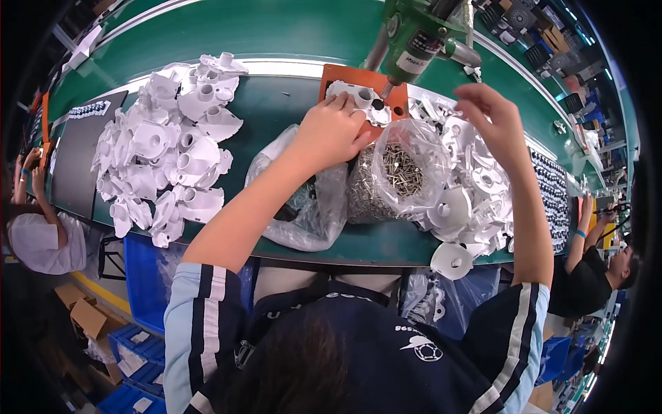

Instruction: Assembling small white plastic components using a manual press on a factory assembly line.

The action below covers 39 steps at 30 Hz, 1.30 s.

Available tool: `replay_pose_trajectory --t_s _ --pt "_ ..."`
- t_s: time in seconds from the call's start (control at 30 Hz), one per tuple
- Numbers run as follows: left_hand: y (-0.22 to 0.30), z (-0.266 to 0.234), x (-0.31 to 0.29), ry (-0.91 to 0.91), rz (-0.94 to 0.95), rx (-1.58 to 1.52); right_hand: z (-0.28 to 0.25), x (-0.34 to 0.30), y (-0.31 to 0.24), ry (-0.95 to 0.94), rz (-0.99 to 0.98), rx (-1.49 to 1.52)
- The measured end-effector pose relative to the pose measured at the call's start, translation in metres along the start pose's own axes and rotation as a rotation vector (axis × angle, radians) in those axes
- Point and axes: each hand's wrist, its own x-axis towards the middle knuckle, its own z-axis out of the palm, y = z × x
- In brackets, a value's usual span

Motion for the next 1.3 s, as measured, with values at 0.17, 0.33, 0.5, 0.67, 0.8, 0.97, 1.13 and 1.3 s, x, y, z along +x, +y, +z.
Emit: replay_pose_trajectory --t_s 0.17,0.33,0.5,0.67,0.8,0.97,1.13,1.3 --pt "0.001 0.0 0.001 -0.026 0.0 0.015 0.056 -0.038 -0.03 -0.238 -0.521 -0.498" --pt "0.004 -0.001 0.004 -0.042 -0.015 -0.017 0.07 -0.038 -0.018 -0.334 -0.401 -0.687" --pt "0.004 -0.002 0.005 -0.043 -0.007 -0.023 0.065 -0.037 -0.006 -0.295 -0.373 -0.447" --pt "0.002 -0.001 0.001 -0.014 -0.008 -0.012 0.042 -0.031 -0.021 -0.359 -0.144 -0.029" --pt "0.001 -0.001 0.001 -0.014 -0.005 0.009 0.01 -0.005 -0.014 -0.371 0.112 0.224" --pt "0.002 0.001 0.004 0.006 0.007 -0.018 0.037 0.042 0.06 -0.14 0.121 0.412" --pt "0.002 0.002 0.002 0.028 -0.003 -0.048 0.077 0.06 0.058 -0.343 0.243 0.515" --pt "0.0 0.002 -0.001 0.053 -0.008 -0.025 0.087 0.063 0.054 -0.329 0.204 0.463"
